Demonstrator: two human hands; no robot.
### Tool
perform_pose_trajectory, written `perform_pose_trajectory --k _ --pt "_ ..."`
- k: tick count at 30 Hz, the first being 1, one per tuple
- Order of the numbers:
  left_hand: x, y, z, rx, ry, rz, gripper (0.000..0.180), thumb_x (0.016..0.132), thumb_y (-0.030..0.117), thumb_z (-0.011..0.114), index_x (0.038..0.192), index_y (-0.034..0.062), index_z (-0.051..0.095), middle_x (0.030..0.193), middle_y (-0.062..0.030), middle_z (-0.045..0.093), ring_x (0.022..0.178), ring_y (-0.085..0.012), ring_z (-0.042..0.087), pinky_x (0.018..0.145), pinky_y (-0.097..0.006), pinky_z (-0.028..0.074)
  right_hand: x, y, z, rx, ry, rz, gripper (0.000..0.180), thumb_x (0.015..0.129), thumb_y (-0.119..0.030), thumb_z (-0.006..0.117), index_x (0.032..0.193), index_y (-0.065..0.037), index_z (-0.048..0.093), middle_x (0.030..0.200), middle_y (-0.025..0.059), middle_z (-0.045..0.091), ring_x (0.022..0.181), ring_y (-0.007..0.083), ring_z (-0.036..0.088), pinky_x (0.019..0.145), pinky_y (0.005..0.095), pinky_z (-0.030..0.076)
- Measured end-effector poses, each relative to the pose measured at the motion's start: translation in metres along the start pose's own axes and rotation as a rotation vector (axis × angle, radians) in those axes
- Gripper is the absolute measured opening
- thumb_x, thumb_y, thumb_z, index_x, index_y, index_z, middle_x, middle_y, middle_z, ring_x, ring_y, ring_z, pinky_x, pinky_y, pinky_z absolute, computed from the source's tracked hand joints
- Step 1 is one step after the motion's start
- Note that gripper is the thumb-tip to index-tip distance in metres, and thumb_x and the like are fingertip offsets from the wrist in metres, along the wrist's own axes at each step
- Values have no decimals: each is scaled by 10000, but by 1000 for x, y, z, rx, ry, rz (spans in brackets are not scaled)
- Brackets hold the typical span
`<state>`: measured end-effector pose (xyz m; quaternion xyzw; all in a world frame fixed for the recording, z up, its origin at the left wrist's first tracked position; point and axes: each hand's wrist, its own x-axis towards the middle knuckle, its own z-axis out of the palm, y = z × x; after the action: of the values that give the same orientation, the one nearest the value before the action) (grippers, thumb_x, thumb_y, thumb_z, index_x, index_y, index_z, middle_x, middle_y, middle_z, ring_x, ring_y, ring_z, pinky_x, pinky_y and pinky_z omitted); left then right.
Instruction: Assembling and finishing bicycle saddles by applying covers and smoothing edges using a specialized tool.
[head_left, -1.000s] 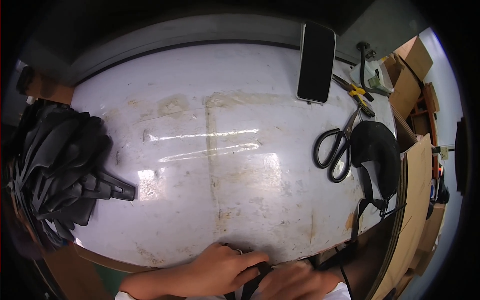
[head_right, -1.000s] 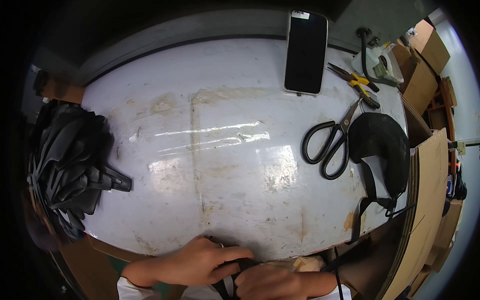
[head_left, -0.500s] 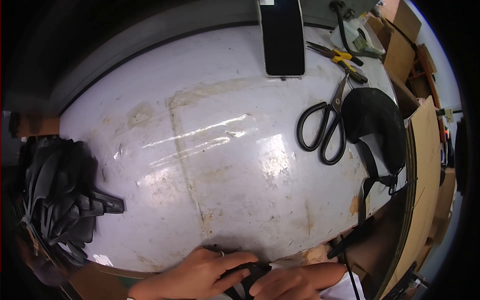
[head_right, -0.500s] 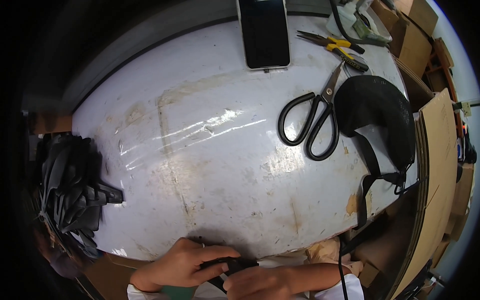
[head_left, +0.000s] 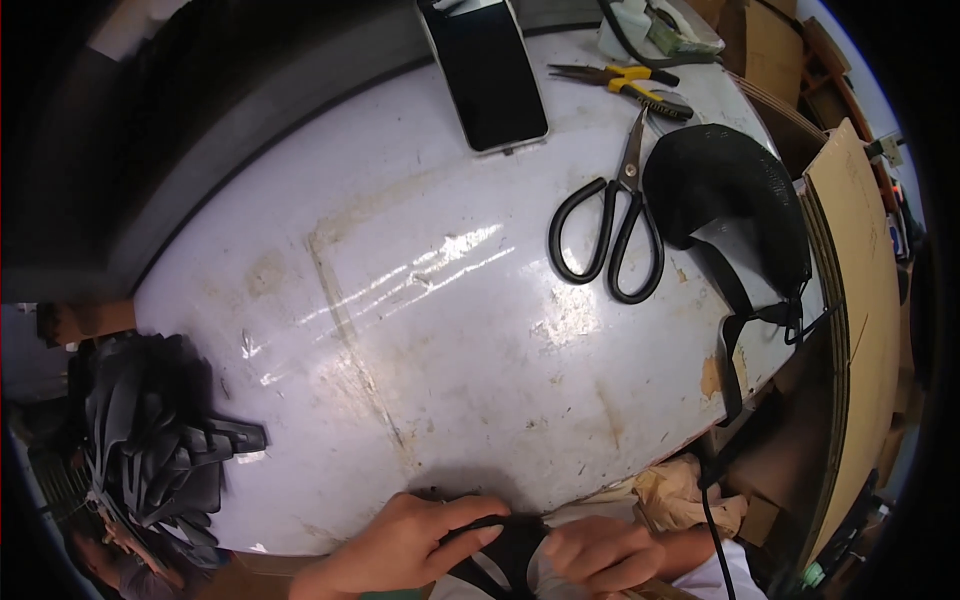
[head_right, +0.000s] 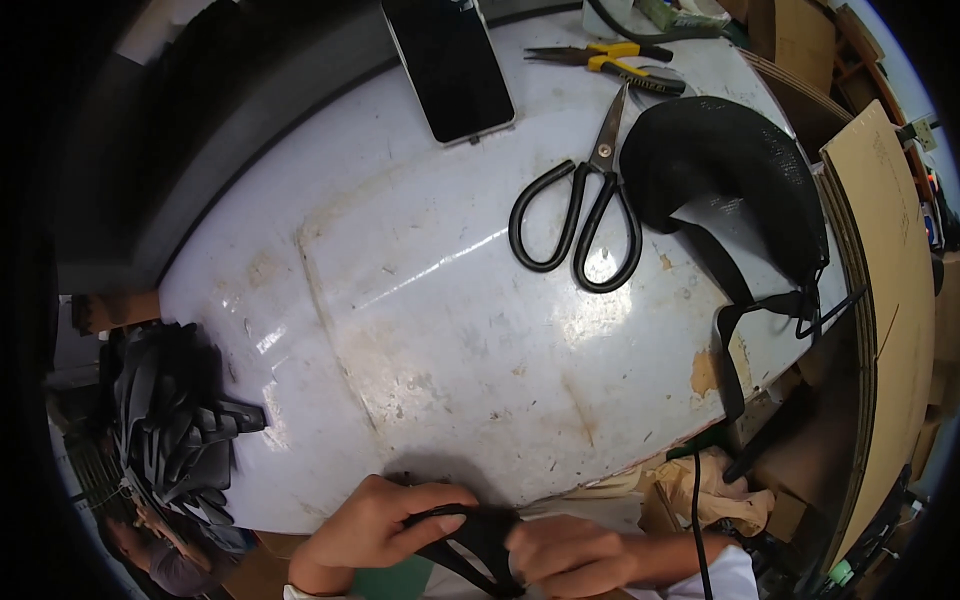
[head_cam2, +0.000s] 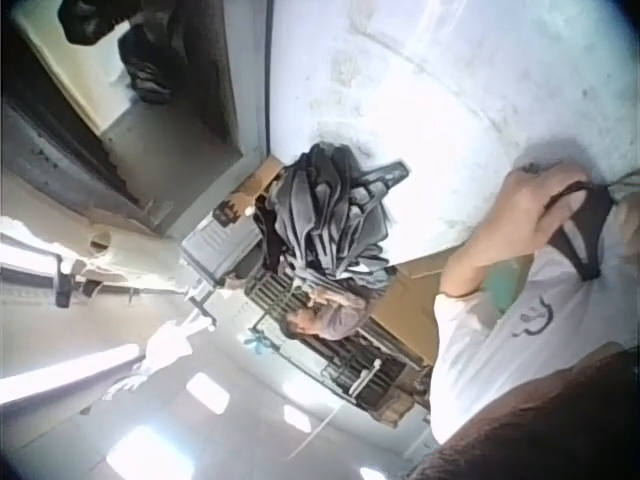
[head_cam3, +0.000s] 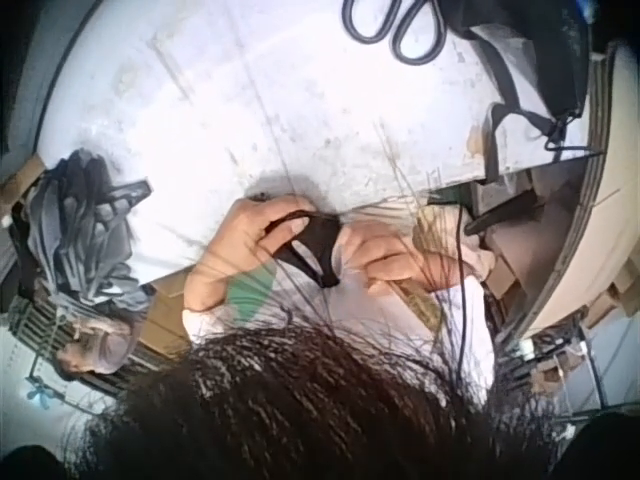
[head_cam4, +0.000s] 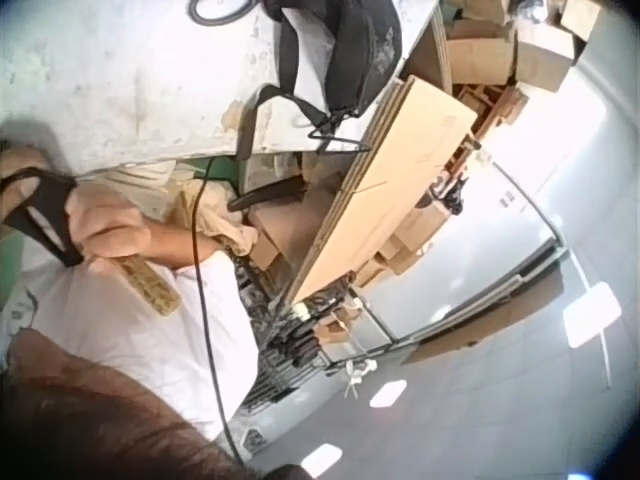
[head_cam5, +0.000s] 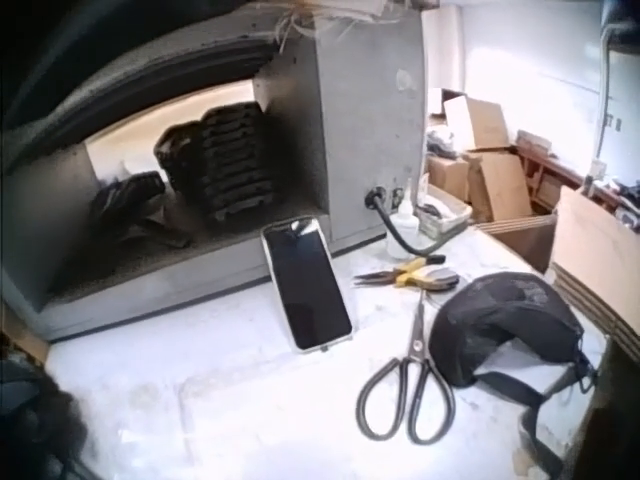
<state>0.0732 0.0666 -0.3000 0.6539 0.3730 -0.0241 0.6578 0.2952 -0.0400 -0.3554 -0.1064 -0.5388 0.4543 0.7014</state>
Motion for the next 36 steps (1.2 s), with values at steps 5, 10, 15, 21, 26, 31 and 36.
perform_pose_trajectory --k 5,10,15,21,26,31,36 --pt "-13 -10 8 -61 118 9 185 906 80 754 1085 34 747 933 -110 766 734 -189 724 686 -271 551 8 -55 -34 -48 -266 265 317 977 -143 652 715 3 547 869 161 545 751 340 587 730 491 513" --pt "-38 -8 5 -118 179 -37 275 842 119 829 1061 -24 744 956 -100 778 797 -151 725 724 -263 554 15 -60 -37 -173 -298 309 297 966 -160 662 743 13 570 863 173 604 801 339 630 766 488 534" --pt "-95 -35 16 -449 960 597 360 730 -56 798 1082 -51 725 922 -179 768 884 -224 751 813 -295 572 19 -23 -47 -573 -110 -181 377 860 -336 844 763 -19 663 767 108 677 682 273 674 680 414 597" --pt "-103 -28 29 -142 818 363 326 786 111 875 988 -1 646 946 -164 739 807 -208 711 758 -312 561 26 -18 -37 -549 95 71 393 832 -326 867 817 10 664 710 109 662 615 265 666 598 404 574" --pt "-73 11 37 171 603 412 356 823 102 834 1137 -11 713 896 -157 748 743 -264 731 673 -317 560 68 -26 40 -156 -75 -320 285 939 -165 698 749 9 576 838 170 637 790 339 666 741 461 563" --pt "-57 9 59 149 709 602 388 844 33 776 1215 -33 685 1027 -165 750 828 -281 753 738 -335 609 107 -20 46 65 -594 -287 312 915 -218 756 784 26 613 801 181 655 737 333 683 699 472 588" --pt "-55 2 58 141 736 659 401 847 37 768 1224 -55 668 1050 -189 744 857 -292 758 746 -347 614 103 -14 49 149 -577 -106 280 862 -183 811 828 38 643 817 181 658 776 351 677 764 495 582"
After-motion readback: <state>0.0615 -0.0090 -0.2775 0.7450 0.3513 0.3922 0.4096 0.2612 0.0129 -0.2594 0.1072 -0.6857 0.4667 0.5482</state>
